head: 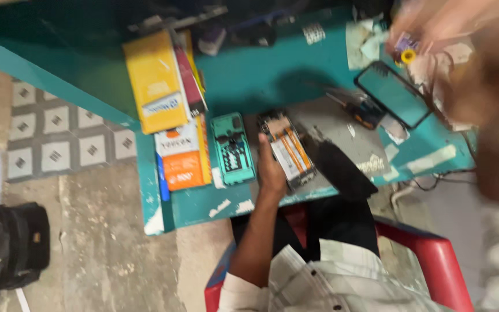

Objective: The person uses a screwdriver to remove screws from a disassembled smartphone, then wipes the internal components with a cloth and sprays a cleaning solution onto the battery area. The phone remains open on the workbench throughout.

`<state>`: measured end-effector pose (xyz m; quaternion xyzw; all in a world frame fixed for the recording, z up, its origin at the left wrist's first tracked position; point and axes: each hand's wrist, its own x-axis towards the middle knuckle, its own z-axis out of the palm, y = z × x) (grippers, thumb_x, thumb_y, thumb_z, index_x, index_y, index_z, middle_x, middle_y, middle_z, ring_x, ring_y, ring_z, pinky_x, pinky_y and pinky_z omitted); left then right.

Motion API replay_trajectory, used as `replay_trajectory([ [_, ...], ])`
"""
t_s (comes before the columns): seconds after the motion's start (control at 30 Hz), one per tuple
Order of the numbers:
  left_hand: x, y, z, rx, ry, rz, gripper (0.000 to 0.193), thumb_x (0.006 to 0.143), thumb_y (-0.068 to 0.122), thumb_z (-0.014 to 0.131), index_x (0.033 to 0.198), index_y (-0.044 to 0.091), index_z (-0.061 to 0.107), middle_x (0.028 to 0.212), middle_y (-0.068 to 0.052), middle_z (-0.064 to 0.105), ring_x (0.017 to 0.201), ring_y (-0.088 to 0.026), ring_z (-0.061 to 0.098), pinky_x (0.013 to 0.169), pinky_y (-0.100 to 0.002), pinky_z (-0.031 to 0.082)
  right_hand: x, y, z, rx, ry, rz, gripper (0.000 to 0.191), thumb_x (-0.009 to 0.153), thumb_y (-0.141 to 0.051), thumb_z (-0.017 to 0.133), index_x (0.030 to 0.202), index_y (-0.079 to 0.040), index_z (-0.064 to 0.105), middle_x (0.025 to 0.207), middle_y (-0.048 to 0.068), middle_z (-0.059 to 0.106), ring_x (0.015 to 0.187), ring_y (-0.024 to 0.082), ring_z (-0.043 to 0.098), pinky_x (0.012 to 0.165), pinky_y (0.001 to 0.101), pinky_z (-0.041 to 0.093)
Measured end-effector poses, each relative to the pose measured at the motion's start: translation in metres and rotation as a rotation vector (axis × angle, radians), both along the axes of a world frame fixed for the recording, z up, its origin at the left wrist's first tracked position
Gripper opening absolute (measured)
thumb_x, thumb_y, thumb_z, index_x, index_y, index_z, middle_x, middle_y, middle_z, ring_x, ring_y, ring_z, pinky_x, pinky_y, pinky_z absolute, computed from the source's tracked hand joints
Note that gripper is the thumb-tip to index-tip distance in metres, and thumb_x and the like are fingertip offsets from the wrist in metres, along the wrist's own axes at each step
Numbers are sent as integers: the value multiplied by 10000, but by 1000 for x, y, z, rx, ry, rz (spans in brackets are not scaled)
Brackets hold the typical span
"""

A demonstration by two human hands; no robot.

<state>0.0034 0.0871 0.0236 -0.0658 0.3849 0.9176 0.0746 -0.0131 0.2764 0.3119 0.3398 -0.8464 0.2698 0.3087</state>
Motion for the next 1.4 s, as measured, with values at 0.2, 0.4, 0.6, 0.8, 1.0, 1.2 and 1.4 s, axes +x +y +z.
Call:
replay_trajectory([
  [0.2, 11, 2, -20, -20, 62, -65, 755, 1094, 593, 223, 1430, -9, 532, 1268, -205, 691, 1121, -281, 709, 965, -404, 602, 61, -8, -142, -30, -393, -176, 689, 823, -274, 828, 1337, 112, 580, 1174, 252, 672, 1004, 384, 679, 802, 430, 551],
  [0.4, 21, 1, -8, -84, 193, -140, 826, 1114, 636, 205, 1406, -48, 565, 1294, -251, 695, 1057, -259, 726, 892, -354, 623, 49, -3, -182, 139, -848, -346, 404, 906, -319, 853, 1111, 6, 727, 900, 201, 731, 756, 360, 705, 683, 426, 548],
  [0.6, 22, 5, -2, -167, 197, -148, 841, 1090, 663, 227, 1388, -43, 575, 1279, -230, 693, 1034, -229, 729, 857, -344, 633, 36, 3, -205, -47, -779, -134, 288, 953, -178, 761, 1203, -37, 743, 923, 179, 756, 817, 301, 761, 700, 363, 582],
  [0.8, 19, 4, -6, -277, 269, -155, 871, 1110, 678, 194, 1380, -34, 617, 1263, -183, 729, 1018, -208, 730, 834, -322, 620, 25, 5, -214, -81, -756, -119, 233, 961, -135, 765, 1171, -36, 779, 909, 180, 763, 736, 280, 744, 656, 347, 557],
  [1.0, 15, 7, -15, -333, 242, -49, 782, 1112, 637, 259, 1463, -10, 523, 1332, -168, 653, 1192, -208, 672, 1053, -346, 570, 14, 9, -224, -161, -736, -58, 242, 923, -141, 778, 1129, -14, 775, 895, 171, 758, 690, 208, 749, 635, 313, 563],
  [1.2, 18, 3, -28, -338, 116, -83, 759, 1120, 626, 266, 1331, -31, 584, 1127, -161, 687, 993, -197, 690, 875, -329, 592, 3, 12, -227, 17, -725, -6, 205, 942, -158, 763, 1104, -36, 788, 844, 190, 733, 639, 285, 697, 634, 362, 542],
  [1.4, 24, -1, -23, -300, 158, -28, 693, 1145, 585, 285, 1391, -6, 552, 1094, -131, 689, 977, -162, 688, 884, -291, 586, 2, 8, -215, 180, -767, 30, 206, 936, -175, 733, 1105, -75, 796, 736, 210, 677, 675, 371, 671, 701, 461, 531],
])
